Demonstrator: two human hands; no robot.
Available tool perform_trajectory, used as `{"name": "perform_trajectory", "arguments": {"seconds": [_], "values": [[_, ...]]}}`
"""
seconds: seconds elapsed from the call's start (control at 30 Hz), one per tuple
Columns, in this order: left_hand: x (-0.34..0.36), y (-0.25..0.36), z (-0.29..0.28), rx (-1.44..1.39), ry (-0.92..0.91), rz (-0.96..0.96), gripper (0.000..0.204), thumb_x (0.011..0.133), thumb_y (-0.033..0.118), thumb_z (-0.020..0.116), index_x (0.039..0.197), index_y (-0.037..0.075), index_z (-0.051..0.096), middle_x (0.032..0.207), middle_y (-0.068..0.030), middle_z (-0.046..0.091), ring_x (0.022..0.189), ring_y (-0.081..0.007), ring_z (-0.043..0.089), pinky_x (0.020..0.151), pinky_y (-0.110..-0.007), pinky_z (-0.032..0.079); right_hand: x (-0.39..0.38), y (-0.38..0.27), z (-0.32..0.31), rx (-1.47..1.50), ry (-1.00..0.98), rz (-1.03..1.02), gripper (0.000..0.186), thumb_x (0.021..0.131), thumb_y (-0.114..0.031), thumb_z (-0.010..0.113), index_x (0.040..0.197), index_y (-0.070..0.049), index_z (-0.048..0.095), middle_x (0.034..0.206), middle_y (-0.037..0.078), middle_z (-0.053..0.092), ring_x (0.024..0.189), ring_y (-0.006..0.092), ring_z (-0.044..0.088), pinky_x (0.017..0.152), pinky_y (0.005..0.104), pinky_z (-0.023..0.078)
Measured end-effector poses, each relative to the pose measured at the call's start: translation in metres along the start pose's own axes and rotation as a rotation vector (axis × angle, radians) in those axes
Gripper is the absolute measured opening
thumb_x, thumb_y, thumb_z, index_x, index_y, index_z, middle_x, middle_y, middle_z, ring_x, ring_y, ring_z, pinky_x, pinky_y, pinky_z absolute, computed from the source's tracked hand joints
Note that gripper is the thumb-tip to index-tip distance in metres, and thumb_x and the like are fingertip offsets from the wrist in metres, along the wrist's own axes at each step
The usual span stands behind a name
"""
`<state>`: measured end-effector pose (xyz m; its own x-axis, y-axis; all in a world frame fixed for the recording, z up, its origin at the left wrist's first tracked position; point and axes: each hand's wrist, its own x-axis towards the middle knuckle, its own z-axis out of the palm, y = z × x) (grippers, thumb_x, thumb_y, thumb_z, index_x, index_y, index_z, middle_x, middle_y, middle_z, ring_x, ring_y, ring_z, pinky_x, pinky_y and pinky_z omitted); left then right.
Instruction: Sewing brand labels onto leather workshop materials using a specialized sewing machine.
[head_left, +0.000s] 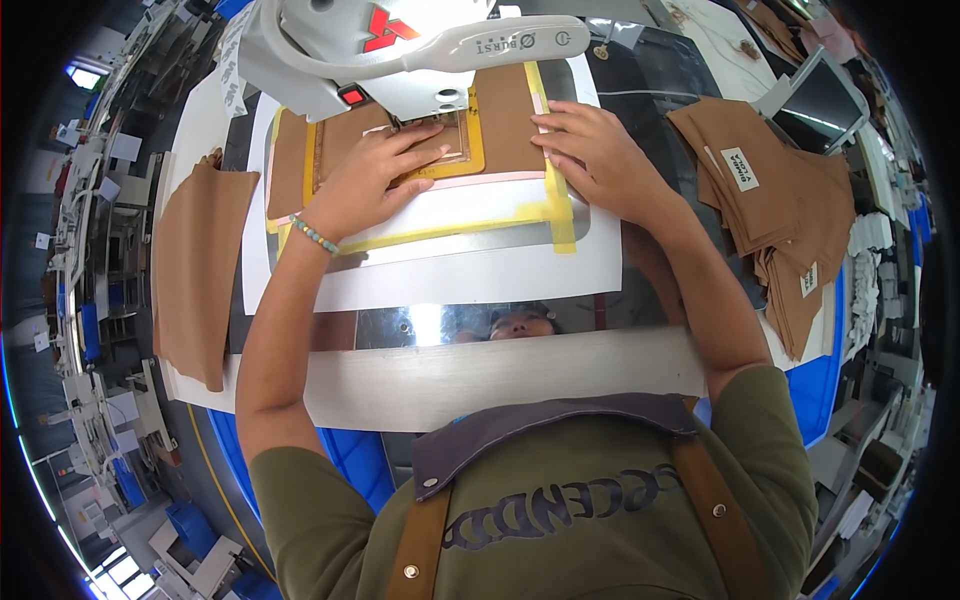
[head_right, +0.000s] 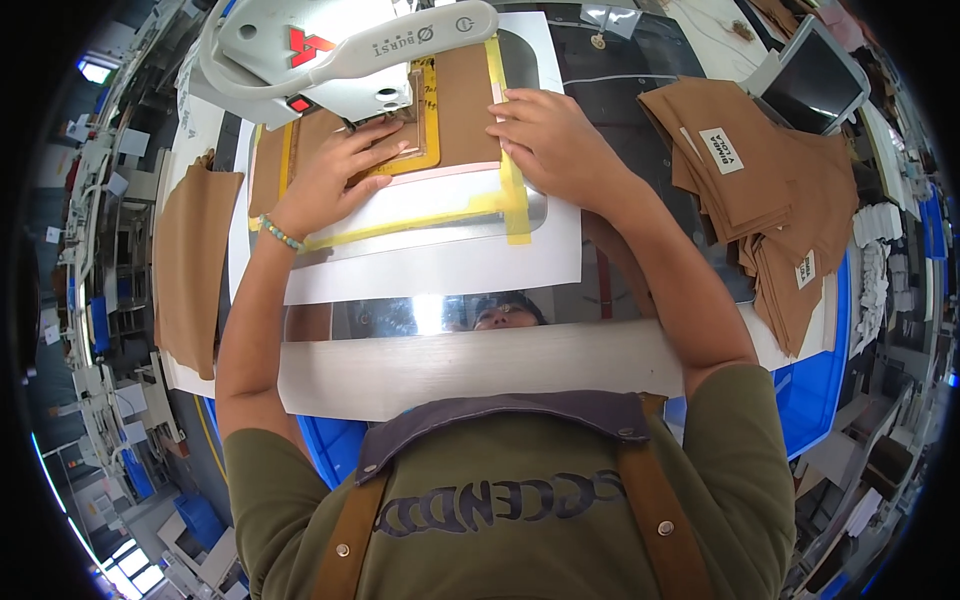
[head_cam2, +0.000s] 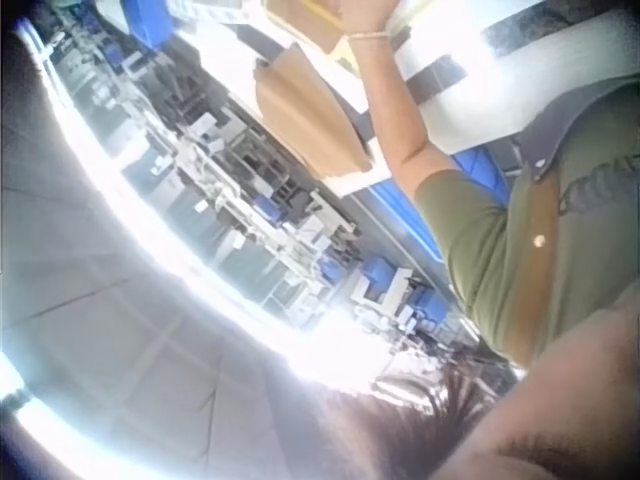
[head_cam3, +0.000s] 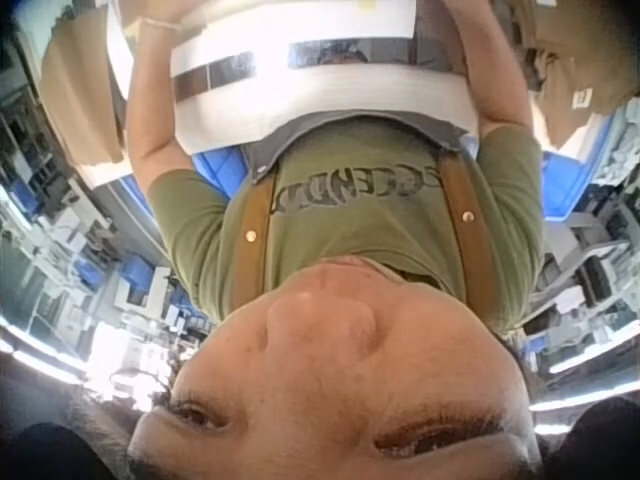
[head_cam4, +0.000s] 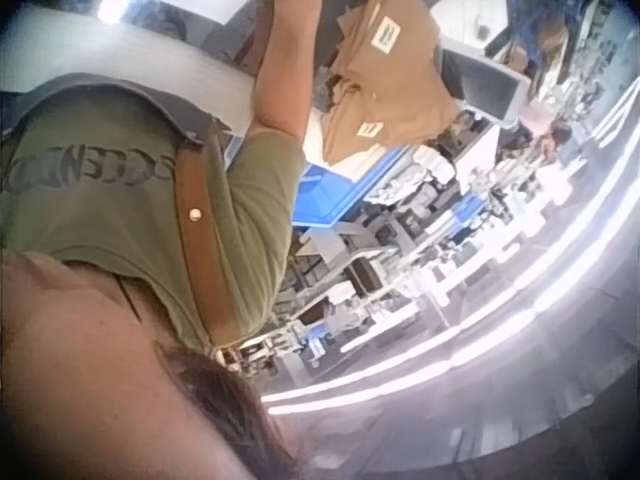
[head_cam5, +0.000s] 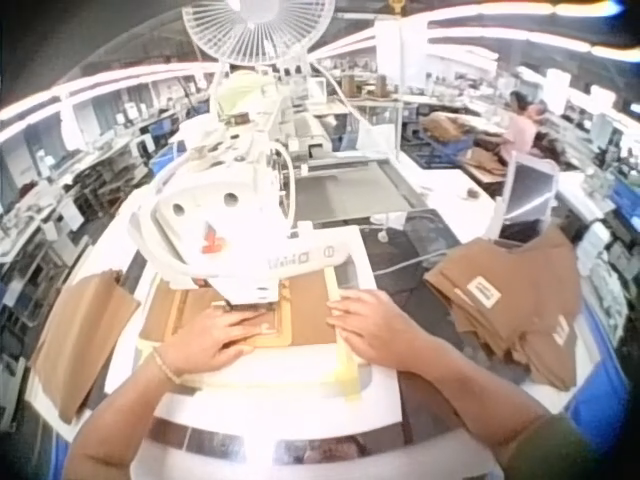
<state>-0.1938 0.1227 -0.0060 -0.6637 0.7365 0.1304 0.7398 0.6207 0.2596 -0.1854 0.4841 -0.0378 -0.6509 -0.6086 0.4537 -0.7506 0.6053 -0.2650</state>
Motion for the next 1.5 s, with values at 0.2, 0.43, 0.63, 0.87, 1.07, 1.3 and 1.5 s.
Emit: {"name": "perform_trajectory", "arguments": {"seconds": [0.2, 0.43, 0.63, 0.87, 1.07, 1.3, 1.5], "values": [[0.010, -0.011, 0.002, -0.014, -0.034, -0.110, 0.047, 0.102, 0.026, 0.071, 0.148, 0.015, 0.069, 0.154, -0.0100, 0.064, 0.126, -0.0359, 0.062, 0.111, -0.044, 0.051, -0.001, 0.004, 0.002, -0.010, 0.014, 0.016, 0.028, 0.100, -0.013, 0.065, 0.124, -0.006, 0.079, 0.141, 0.009, 0.070, 0.144, 0.0289, 0.053, 0.117, 0.0469, 0.040], [0.011, -0.028, 0.019, -0.128, 0.107, -0.180, 0.040, 0.107, 0.027, 0.066, 0.143, 0.012, 0.072, 0.135, -0.0229, 0.069, 0.122, -0.0393, 0.063, 0.109, -0.044, 0.049, 0.000, 0.006, 0.004, 0.002, 0.057, 0.049, 0.026, 0.100, -0.015, 0.066, 0.121, -0.006, 0.080, 0.141, 0.010, 0.070, 0.143, 0.0285, 0.054, 0.119, 0.0472, 0.039], [-0.033, -0.065, 0.017, -0.043, 0.375, -0.220, 0.037, 0.109, 0.020, 0.059, 0.139, 0.001, 0.069, 0.138, -0.0208, 0.067, 0.129, -0.0396, 0.060, 0.115, -0.046, 0.044, 0.004, -0.001, 0.004, 0.038, 0.083, 0.030, 0.024, 0.101, -0.016, 0.066, 0.119, -0.008, 0.080, 0.140, 0.009, 0.070, 0.143, 0.0276, 0.054, 0.117, 0.0466, 0.040], [-0.120, -0.154, -0.001, 0.053, 0.360, -0.579, 0.050, 0.115, 0.029, 0.048, 0.154, 0.000, 0.056, 0.163, -0.0193, 0.052, 0.156, -0.0384, 0.041, 0.130, -0.046, 0.031, -0.001, -0.001, 0.004, 0.032, 0.049, 0.040, 0.023, 0.102, -0.016, 0.067, 0.119, -0.009, 0.080, 0.139, 0.008, 0.071, 0.143, 0.0272, 0.054, 0.117, 0.0460, 0.040], [-0.183, -0.191, -0.016, 0.170, 0.279, -0.662, 0.055, 0.116, 0.034, 0.046, 0.159, 0.002, 0.052, 0.169, -0.0152, 0.047, 0.158, -0.0360, 0.039, 0.131, -0.045, 0.028, -0.009, -0.014, -0.034, 0.081, 0.148, 0.028, 0.021, 0.102, -0.015, 0.067, 0.117, -0.009, 0.080, 0.140, 0.008, 0.072, 0.145, 0.0282, 0.053, 0.120, 0.0480, 0.038], [-0.162, -0.199, -0.009, 0.216, 0.352, -0.725, 0.052, 0.110, 0.037, 0.061, 0.152, 0.008, 0.062, 0.160, -0.0207, 0.055, 0.151, -0.0414, 0.045, 0.128, -0.050, 0.033, -0.056, 0.004, -0.060, -0.001, -0.013, 0.067, 0.021, 0.100, -0.013, 0.069, 0.117, -0.009, 0.080, 0.141, 0.009, 0.072, 0.144, 0.0301, 0.055, 0.121, 0.0491, 0.039], [-0.103, -0.191, 0.005, 0.303, 0.359, -0.659, 0.051, 0.107, 0.044, 0.063, 0.150, 0.017, 0.066, 0.162, -0.0186, 0.054, 0.154, -0.0457, 0.041, 0.127, -0.056, 0.034, -0.016, -0.034, -0.042, 0.036, -0.120, -0.125, 0.030, 0.098, -0.011, 0.070, 0.127, -0.007, 0.077, 0.144, 0.009, 0.069, 0.144, 0.0310, 0.055, 0.122, 0.0482, 0.039]]}}
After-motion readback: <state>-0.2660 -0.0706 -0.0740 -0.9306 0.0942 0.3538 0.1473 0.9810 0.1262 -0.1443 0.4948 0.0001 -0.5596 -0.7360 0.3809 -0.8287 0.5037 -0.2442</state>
